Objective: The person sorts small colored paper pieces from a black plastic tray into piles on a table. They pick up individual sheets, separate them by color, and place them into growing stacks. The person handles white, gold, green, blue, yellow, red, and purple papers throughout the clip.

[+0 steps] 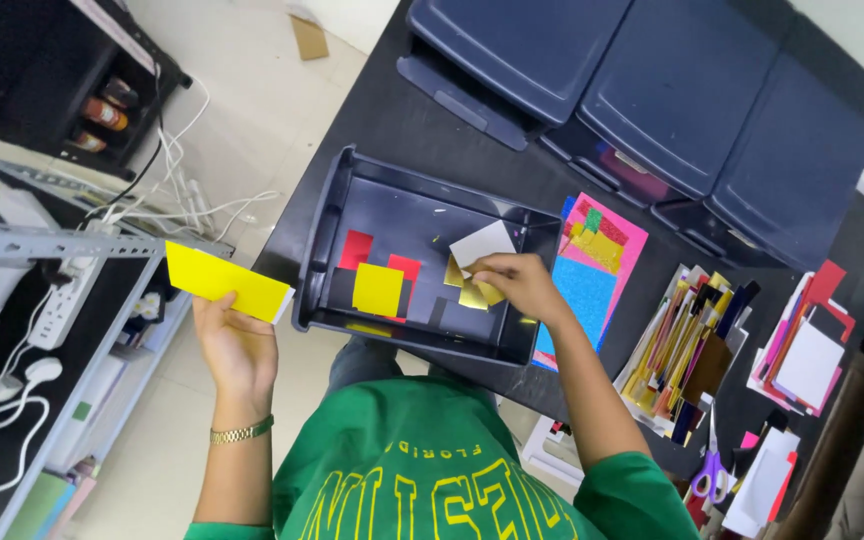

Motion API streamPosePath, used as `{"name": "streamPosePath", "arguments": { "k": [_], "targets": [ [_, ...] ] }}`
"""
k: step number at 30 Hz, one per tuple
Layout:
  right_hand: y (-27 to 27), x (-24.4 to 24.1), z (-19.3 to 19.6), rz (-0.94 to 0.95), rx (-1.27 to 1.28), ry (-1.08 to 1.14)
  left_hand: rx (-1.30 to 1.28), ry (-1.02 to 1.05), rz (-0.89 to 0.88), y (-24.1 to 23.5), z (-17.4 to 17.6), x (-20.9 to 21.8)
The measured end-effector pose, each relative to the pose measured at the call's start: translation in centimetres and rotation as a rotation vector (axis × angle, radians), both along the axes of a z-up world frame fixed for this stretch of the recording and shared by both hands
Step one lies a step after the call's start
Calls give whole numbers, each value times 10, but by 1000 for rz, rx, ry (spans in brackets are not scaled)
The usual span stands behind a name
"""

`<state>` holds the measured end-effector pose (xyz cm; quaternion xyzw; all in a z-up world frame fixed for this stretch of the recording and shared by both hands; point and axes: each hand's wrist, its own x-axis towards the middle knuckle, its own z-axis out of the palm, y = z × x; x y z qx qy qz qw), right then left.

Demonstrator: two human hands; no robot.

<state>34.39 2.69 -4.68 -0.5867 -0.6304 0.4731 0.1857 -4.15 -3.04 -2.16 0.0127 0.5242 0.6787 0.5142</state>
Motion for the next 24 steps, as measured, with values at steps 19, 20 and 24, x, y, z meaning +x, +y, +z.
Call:
{"name": "streamPosePath", "arguments": {
  "k": [19, 20, 24],
  "targets": [
    [-242, 243, 60, -1287, 350, 53, 137, 24, -371, 41, 46, 199],
    [-267, 275, 46, -1304, 351, 46, 136, 19, -388, 37, 50, 214],
    [-380, 399, -31, -1715, 432, -184, 135, 29, -419, 20, 58, 266]
  ]
}}
